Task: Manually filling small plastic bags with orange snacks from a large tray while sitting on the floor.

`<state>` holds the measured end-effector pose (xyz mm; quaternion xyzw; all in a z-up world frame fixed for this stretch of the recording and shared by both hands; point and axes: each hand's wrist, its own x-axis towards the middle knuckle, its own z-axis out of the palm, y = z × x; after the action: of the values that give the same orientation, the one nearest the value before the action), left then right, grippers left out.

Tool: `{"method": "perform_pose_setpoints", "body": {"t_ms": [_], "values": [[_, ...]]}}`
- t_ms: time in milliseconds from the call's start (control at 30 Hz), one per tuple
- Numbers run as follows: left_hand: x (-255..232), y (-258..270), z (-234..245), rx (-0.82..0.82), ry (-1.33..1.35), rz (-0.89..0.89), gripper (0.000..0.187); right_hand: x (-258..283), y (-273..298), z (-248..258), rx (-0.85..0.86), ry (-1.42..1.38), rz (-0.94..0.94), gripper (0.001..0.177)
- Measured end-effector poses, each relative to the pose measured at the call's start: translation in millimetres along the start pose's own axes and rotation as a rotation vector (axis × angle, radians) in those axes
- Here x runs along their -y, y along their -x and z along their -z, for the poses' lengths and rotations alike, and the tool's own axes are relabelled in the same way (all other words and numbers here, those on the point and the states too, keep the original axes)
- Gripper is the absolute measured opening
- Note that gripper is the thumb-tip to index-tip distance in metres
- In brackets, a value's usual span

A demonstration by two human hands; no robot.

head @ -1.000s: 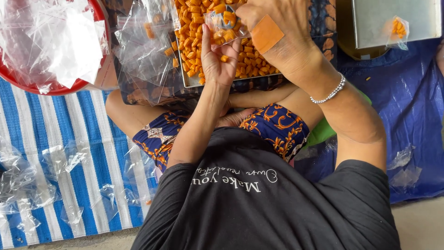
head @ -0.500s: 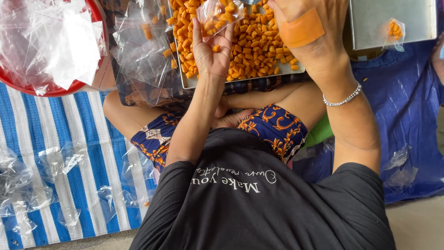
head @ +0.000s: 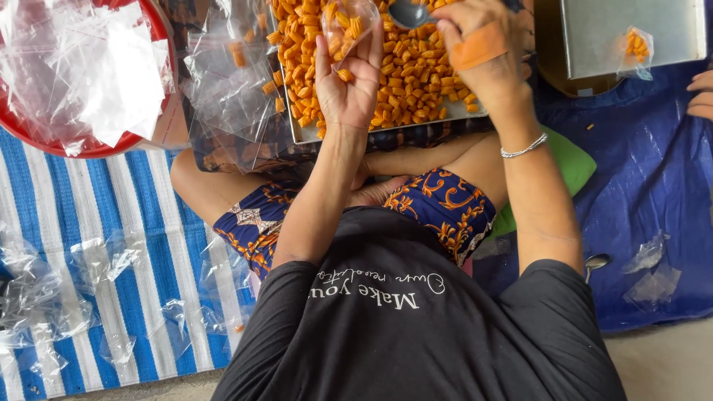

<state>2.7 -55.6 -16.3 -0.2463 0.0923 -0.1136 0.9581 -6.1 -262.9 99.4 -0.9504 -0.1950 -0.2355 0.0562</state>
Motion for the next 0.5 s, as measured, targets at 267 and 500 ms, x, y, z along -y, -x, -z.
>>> {"method": "perform_pose_setpoints", "body": {"t_ms": [267, 500], "values": [[30.3, 1.0, 4.2, 0.210, -0.260, -0.046, 0.056, 70.4, -26.7, 27.1, 0.020, -0.920, -0.057, 0.042], [27.3, 0.5, -10.6, 0.380, -0.647, -0.157, 0.044, 40.9, -34.8, 4.5, -0.015, -1.256, -0.095, 0.008]]}}
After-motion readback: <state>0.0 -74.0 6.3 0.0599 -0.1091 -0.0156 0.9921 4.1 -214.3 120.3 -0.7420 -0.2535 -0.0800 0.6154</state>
